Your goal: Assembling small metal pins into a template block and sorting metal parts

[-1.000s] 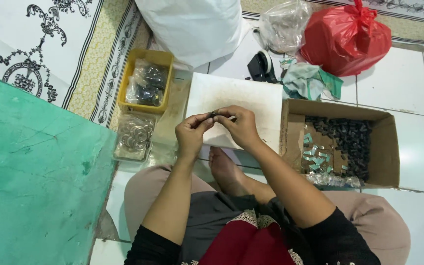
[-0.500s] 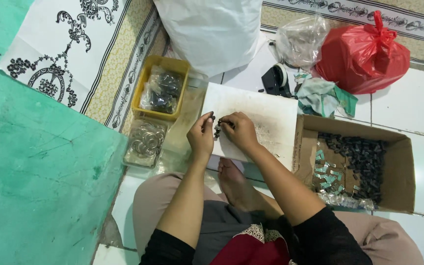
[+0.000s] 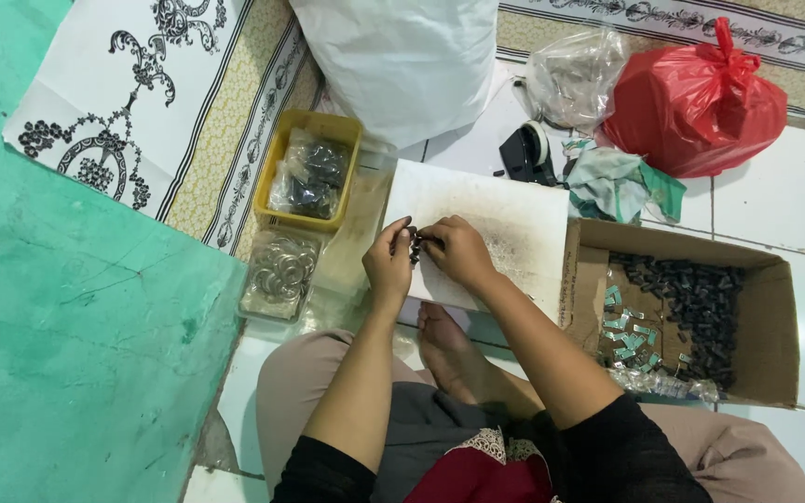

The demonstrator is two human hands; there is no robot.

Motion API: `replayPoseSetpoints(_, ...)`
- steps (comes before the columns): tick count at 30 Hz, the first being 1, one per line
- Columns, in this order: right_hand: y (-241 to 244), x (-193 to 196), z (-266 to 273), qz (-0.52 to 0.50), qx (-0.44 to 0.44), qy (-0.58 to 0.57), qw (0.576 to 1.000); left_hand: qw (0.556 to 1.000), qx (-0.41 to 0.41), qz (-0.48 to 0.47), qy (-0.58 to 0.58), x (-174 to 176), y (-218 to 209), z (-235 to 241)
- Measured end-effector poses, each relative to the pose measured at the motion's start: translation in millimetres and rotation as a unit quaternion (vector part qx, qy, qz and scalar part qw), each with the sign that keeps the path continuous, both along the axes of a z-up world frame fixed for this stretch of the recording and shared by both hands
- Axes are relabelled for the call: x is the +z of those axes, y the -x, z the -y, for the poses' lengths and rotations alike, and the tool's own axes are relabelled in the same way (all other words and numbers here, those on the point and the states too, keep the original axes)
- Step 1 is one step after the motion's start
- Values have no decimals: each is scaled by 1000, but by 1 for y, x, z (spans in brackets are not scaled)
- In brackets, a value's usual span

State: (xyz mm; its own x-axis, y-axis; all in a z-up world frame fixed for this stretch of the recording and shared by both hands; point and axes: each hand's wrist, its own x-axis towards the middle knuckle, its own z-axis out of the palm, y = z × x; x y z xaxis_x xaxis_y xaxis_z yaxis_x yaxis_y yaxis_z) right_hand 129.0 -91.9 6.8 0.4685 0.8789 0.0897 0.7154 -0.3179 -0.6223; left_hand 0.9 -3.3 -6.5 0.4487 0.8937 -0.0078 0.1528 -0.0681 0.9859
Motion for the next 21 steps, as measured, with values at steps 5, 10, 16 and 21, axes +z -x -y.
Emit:
replayPoseSetpoints(5, -1, 0, -3, 10, 3, 17, 1000, 1000, 3, 0, 14, 8, -1, 0)
replayPoseSetpoints(10, -2, 6, 1, 7, -7, 25, 1000, 1000, 3, -3, 13, 23, 2, 3)
replayPoseSetpoints(16, -14, 24, 50, 23, -32, -4, 999, 993, 16, 34, -113, 26, 5, 10)
replayPoseSetpoints(21, -44, 16, 148, 39, -83, -8, 996, 960, 14, 18, -280, 58, 10, 39)
